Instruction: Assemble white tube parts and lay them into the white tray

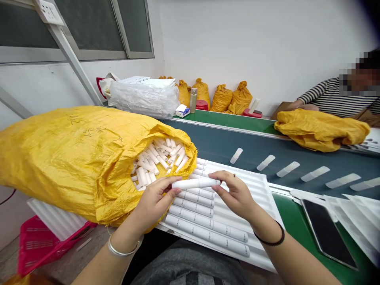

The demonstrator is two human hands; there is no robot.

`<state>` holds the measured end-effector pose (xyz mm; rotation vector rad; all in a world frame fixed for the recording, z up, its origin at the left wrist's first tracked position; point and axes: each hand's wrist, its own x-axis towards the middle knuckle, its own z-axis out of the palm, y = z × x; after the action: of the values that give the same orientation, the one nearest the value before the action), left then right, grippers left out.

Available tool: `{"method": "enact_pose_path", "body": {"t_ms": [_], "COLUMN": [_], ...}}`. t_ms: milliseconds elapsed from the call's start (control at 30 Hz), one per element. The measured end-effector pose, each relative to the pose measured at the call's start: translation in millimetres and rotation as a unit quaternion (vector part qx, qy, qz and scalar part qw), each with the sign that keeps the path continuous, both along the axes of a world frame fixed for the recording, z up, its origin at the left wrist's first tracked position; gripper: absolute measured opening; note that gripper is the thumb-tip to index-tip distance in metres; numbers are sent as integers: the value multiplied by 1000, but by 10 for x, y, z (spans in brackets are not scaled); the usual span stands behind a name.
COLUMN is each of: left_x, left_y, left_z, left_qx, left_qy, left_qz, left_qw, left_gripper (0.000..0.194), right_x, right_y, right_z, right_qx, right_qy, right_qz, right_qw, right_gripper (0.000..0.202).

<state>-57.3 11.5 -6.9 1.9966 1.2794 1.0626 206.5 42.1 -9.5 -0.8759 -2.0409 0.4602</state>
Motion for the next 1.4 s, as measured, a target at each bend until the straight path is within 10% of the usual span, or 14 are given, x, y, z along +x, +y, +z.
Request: {"method": "enact_pose_path", "body": {"t_ms": [500,967,1233,1400], "left_x": [111,218,198,-115], "left_y": [-113,-102,-188,93], "left_z": [-1,-119,-203,-225], "left_qx": [199,129,105,81], "left_qy": [67,107,126,226], "left_qz": [8,-86,-83,-2], "left_qw": [978,982,983,971], "left_gripper": [29,27,29,58], "right_x": [-7,-60,-172,52], "right_y": [-64,-147,-168,540], "right_z": [30,-320,-308,-421], "right_qx": [-289,-57,-112,-74], "right_qy": [131,-100,-103,-203], "right_qz": [4,94,103,-144], "right_qw": [948,989,983,966], "right_gripper": [37,30,26,25]}}
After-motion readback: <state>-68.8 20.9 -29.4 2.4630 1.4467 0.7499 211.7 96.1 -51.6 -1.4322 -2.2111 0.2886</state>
